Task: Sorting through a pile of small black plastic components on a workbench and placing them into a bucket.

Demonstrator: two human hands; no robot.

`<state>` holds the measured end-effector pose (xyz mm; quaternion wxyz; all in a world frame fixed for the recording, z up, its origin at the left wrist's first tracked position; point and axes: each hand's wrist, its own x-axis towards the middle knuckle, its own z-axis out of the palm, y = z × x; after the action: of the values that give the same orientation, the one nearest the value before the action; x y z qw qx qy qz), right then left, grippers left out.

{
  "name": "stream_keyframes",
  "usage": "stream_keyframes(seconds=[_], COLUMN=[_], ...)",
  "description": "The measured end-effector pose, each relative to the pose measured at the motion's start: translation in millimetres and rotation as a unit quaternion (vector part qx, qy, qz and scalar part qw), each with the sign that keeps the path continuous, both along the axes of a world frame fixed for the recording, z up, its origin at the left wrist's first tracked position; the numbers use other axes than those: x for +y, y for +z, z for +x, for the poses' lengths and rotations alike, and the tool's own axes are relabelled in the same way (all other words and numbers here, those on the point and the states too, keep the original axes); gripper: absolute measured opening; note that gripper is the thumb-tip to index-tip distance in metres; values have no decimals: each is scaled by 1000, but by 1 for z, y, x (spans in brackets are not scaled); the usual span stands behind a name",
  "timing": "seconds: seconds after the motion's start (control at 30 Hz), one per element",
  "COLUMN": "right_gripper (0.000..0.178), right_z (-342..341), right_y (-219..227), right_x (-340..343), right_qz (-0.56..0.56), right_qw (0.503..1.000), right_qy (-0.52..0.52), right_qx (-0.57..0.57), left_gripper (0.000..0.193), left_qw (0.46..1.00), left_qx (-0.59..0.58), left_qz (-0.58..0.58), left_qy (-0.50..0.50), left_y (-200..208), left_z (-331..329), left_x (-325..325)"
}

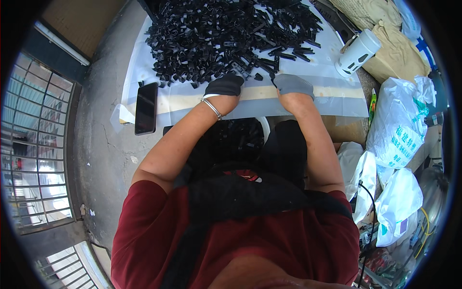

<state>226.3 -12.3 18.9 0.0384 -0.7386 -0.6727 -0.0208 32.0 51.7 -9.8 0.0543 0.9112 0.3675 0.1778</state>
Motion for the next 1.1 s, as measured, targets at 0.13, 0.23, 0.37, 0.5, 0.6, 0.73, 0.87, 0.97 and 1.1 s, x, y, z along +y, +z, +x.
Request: stream_keyframes(seconds=[0.13,0.23,0.37,0.5,0.6,0.73,0.87,0.97,1.1], right_gripper=[21,23,26,27,29,26,32,30,26], right_z=[13,13,3,-13,-38,-57,-63,-74,-92], right_y=[9,-1,-17,-14,-26,-34,-29,-19,-21], right_x=[-3,-6,-7,-16,-32,-33,-38,-41,-41], right_qz=[-35,10,98,108,175,141,147,124,236], right_qw=[998,997,995,989,954,938,932,925,880], right_qy=[-59,-80,0,5,107,130,176,166,202], right_qx=[-7,-11,-17,105,218,290,279,318,361], left_gripper=[16,18,22,23,24,26,29,29,26], left_qw=[998,998,998,997,998,999,1000,956,556], left_qx=[13,45,52,-43,-12,45,-19,-142,-556], left_qz=[-55,-35,-45,-51,-49,18,8,-243,-617], left_qy=[10,-12,-11,35,43,-2,23,86,-40], left_y=[6,10,5,4,1,1,4,14,11], left_z=[-16,-24,-30,-43,-51,-54,-59,-62,-56], left_x=[1,-3,-1,-1,-5,-3,-8,-23,-48])
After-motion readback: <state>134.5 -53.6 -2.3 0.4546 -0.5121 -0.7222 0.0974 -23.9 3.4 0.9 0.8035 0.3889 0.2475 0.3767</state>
